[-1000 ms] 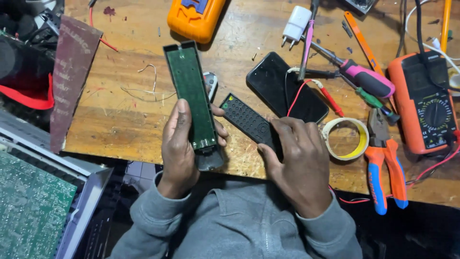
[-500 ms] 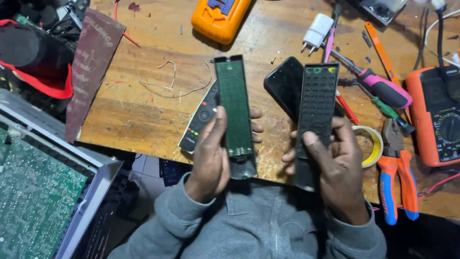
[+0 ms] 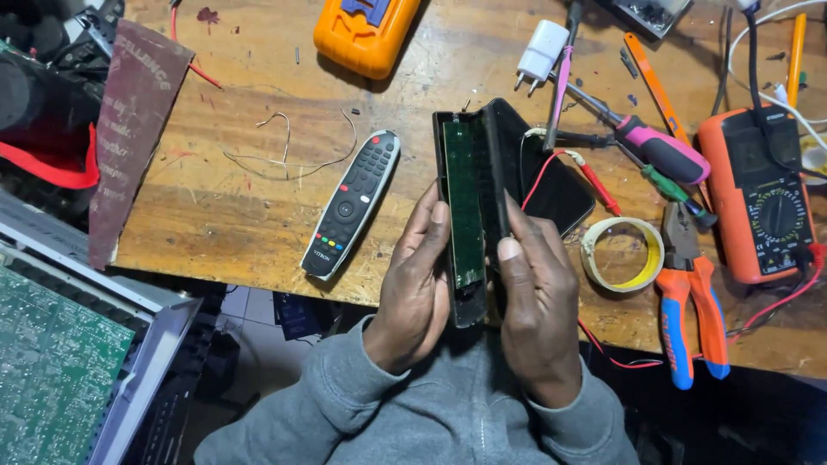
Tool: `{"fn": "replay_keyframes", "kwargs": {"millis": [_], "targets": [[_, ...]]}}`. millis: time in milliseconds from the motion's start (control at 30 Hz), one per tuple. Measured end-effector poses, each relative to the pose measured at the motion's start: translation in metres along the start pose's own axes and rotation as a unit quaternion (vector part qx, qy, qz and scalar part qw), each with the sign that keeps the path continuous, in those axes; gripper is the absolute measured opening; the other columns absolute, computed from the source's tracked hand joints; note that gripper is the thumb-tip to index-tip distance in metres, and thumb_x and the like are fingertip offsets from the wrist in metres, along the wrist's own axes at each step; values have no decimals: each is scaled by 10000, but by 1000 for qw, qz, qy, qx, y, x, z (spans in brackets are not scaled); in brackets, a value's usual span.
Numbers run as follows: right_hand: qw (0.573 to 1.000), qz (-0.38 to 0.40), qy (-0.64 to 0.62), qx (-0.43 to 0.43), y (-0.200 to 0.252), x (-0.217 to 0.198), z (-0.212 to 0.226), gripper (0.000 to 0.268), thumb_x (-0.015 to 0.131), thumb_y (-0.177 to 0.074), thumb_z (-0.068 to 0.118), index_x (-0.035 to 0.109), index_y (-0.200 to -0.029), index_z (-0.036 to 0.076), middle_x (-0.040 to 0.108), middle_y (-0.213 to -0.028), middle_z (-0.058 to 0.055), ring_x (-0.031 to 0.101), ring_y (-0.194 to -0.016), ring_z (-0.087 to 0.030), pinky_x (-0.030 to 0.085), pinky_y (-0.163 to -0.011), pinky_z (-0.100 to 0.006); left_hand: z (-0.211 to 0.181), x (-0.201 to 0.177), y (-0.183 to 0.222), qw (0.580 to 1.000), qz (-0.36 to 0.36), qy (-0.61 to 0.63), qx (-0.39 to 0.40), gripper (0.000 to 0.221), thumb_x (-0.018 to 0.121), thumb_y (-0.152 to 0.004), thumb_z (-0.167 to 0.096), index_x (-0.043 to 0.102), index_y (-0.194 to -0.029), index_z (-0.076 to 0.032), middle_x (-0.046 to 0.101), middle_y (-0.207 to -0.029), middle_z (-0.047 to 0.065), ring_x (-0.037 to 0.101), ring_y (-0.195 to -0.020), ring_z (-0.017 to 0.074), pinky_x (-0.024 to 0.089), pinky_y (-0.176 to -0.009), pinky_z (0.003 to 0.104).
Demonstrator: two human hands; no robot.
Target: Repairing a remote control by applying tape to the casing and reassembling the internal components.
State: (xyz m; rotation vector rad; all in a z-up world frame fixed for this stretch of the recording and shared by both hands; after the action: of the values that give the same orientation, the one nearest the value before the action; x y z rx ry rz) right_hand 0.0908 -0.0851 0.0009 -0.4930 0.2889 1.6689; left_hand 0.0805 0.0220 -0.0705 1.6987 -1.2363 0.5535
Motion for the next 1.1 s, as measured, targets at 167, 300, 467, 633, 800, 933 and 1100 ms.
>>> {"fn": "replay_keyframes", "kwargs": {"millis": [167,300,467,633,800,933,1100], "targets": [[999,-3,39,3,3,4,2,483,475,-1059,243,514,-1499,48,597,-1197,-156,621,-1112,-230,473,-996,-317,0,9,5,999,38,-9,30,469,569,-1038,-231,518,-1446,-6,627,-1370,112,590,-1259,158,449,-1134,303],[999,8,49,-11,4,6,7,517,604,-1019,211,513,-1507,68,548,-1125,-129,610,-1032,-206,503,-942,-298,4,11,5,998,63,11,26,428,621,-1034,-219,537,-1398,-9,650,-1288,112,620,-1180,169,485,-1079,313],[999,36,37,-8,3,6,4,523,643,-1000,193,529,-1498,79,529,-1029,-90,590,-890,-164,520,-815,-269,2,5,2,998,54,14,24,383,626,-1029,-181,534,-1366,-24,653,-1228,111,629,-1138,169,502,-1047,310],[999,34,34,-4,5,4,-2,537,656,-993,205,534,-1500,76,503,-989,-70,554,-903,-170,485,-842,-268,1,7,6,998,51,-34,28,414,660,-997,-224,542,-1339,-22,651,-1190,107,627,-1107,152,502,-1017,291],[998,2,53,-32,9,0,1,551,733,-953,167,568,-1467,59,497,-982,-90,559,-841,-169,503,-802,-273,10,5,9,998,55,-23,17,370,599,-1037,-213,533,-1355,-35,644,-1250,110,617,-1161,160,484,-1056,303],[997,-22,62,-27,13,-2,-3,539,733,-954,176,579,-1459,69,510,-996,-84,553,-831,-159,504,-775,-259,8,7,9,998,49,-33,13,380,597,-1030,-199,539,-1357,-14,641,-1255,117,610,-1183,165,476,-1071,295],[988,-16,129,-83,15,-3,6,721,874,-842,198,560,-1480,76,519,-1039,-121,564,-939,-238,512,-875,-320,-7,24,15,979,77,-189,17,501,432,-1066,-323,521,-1448,-11,609,-1369,134,567,-1302,189,468,-1123,314]]}}
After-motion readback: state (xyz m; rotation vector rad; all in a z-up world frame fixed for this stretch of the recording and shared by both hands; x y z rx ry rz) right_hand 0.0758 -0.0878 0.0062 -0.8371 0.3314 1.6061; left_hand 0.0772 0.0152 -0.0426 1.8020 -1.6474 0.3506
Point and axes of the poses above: each hand's wrist, its own y-axis away from the middle knuckle, its own x-axis out of the palm, z = x × y, the point moved 8 cm from there along -y, towards the middle knuckle
